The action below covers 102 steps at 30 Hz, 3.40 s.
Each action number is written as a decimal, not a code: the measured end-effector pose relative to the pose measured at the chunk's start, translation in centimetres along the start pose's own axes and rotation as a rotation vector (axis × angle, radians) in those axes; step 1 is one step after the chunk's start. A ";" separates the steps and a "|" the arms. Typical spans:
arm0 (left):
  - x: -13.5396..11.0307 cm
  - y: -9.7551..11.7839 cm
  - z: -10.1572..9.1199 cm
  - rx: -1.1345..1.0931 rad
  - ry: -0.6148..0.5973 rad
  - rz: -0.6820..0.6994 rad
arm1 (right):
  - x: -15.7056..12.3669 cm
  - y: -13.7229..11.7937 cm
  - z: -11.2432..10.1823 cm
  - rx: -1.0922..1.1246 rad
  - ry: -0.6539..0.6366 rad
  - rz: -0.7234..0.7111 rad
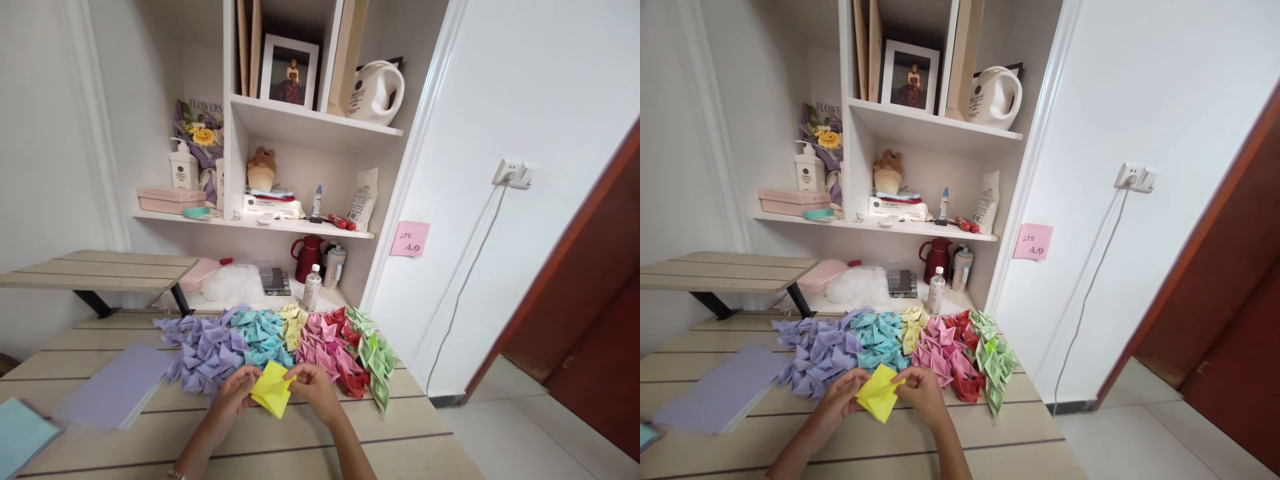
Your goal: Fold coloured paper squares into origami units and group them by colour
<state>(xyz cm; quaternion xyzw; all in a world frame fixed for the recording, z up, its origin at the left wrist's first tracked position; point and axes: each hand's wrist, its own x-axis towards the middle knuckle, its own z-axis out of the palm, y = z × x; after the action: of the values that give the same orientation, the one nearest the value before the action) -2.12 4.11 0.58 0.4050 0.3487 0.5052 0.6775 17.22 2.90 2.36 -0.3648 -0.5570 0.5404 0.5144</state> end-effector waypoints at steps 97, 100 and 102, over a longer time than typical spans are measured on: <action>-1.5 1.1 1.8 0.042 0.127 -0.042 | -0.4 -0.2 2.3 -0.404 0.252 -0.326; -1.9 1.4 2.1 -0.038 0.043 -0.007 | -0.6 -0.1 2.7 -0.275 0.196 -0.209; -2.0 1.4 2.1 -0.054 0.046 0.010 | -0.6 -0.1 2.8 -0.152 0.187 -0.163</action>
<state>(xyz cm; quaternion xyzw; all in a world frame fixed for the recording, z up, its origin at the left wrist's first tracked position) -1.31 2.04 2.90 0.3765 0.3484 0.5270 0.6775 14.64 1.71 2.65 -0.4049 -0.5737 0.4166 0.5774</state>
